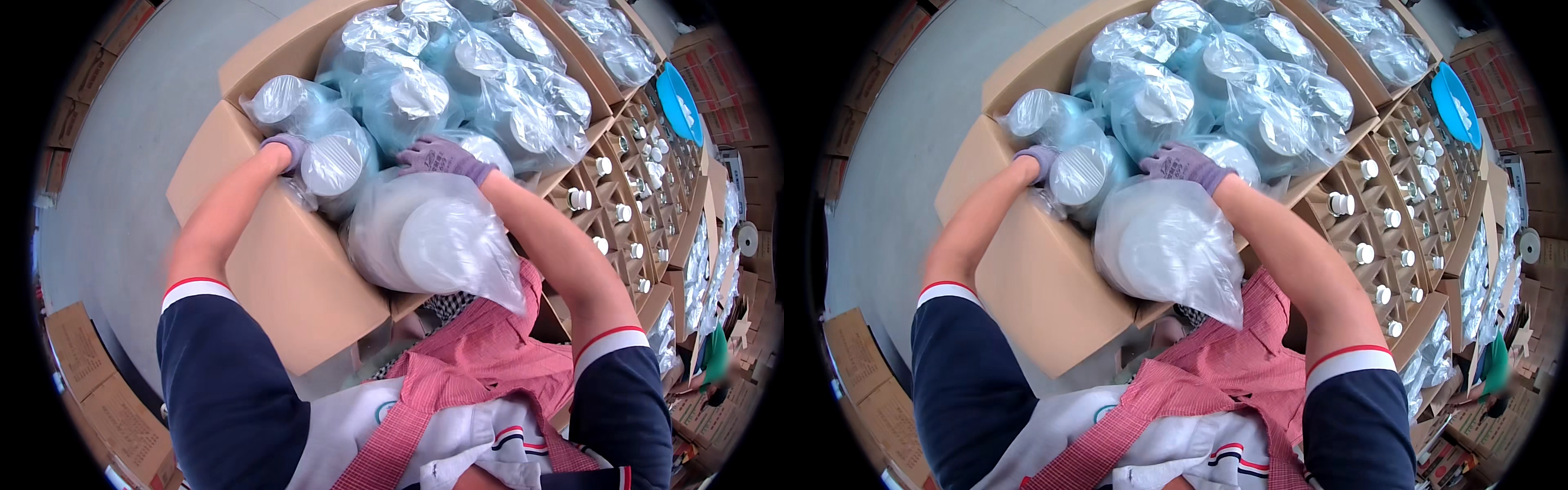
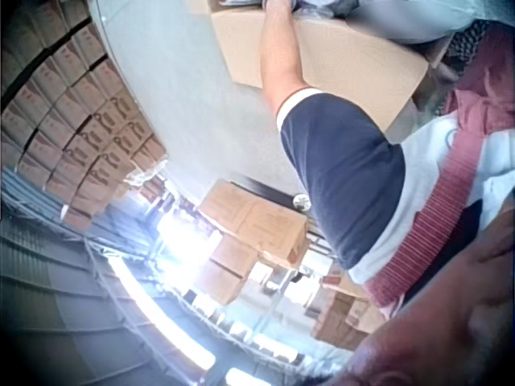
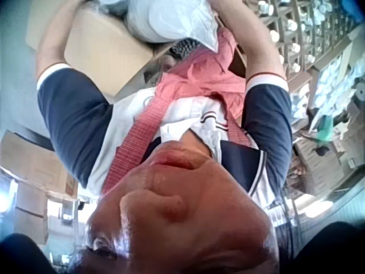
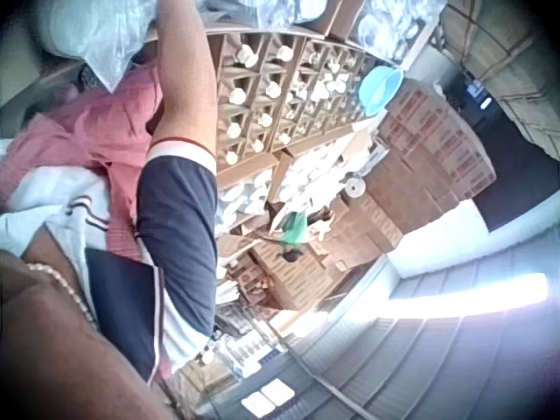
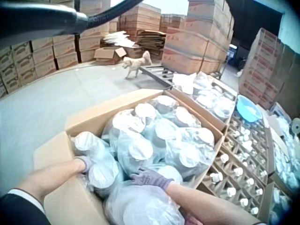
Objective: The person unpacks a cardboard box containing plastic-wrapped thermos flasks. They remove the flasks, unwrap them, and place them into a cardboard tray with individual compartments. The person then closes the box flaps and moves to another box to repeat the process.
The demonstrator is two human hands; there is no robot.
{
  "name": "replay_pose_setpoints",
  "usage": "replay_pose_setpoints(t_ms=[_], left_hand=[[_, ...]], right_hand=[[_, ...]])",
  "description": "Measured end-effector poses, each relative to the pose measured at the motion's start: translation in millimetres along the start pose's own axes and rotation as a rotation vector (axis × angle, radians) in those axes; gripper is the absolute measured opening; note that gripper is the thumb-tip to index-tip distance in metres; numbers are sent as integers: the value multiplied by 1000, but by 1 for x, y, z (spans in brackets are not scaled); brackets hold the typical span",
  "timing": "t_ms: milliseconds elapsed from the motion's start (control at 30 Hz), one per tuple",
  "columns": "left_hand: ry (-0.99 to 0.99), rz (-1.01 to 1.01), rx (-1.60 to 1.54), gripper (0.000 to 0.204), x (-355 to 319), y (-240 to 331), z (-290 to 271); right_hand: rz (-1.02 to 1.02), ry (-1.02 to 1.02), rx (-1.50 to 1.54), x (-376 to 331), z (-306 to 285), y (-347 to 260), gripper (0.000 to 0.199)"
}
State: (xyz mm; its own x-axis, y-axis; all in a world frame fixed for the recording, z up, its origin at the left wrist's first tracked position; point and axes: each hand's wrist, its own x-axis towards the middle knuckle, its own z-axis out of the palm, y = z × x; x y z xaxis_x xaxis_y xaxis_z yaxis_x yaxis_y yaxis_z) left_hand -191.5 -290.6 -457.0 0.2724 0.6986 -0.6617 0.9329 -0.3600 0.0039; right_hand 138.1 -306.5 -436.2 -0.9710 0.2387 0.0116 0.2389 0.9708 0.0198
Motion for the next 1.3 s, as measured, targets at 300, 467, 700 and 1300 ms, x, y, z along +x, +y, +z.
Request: replay_pose_setpoints(t_ms=[300, 467, 700, 1300], left_hand=[[-161, 105, -360, 39, 16, -10, 46], [144, -51, -348, 53, 24, -5, 50], [-133, -50, -131, 41, 4, 36, 13], [1014, 924, -1741, 36, -278, 191, -134]], right_hand=[[514, -435, 442, 36, -46, -26, 32], [417, -346, 412, 52, 39, -38, 33], [228, -1, 230, -21, -58, -59, 31], [1433, 1160, 1283, -231, -144, -268, 55]])
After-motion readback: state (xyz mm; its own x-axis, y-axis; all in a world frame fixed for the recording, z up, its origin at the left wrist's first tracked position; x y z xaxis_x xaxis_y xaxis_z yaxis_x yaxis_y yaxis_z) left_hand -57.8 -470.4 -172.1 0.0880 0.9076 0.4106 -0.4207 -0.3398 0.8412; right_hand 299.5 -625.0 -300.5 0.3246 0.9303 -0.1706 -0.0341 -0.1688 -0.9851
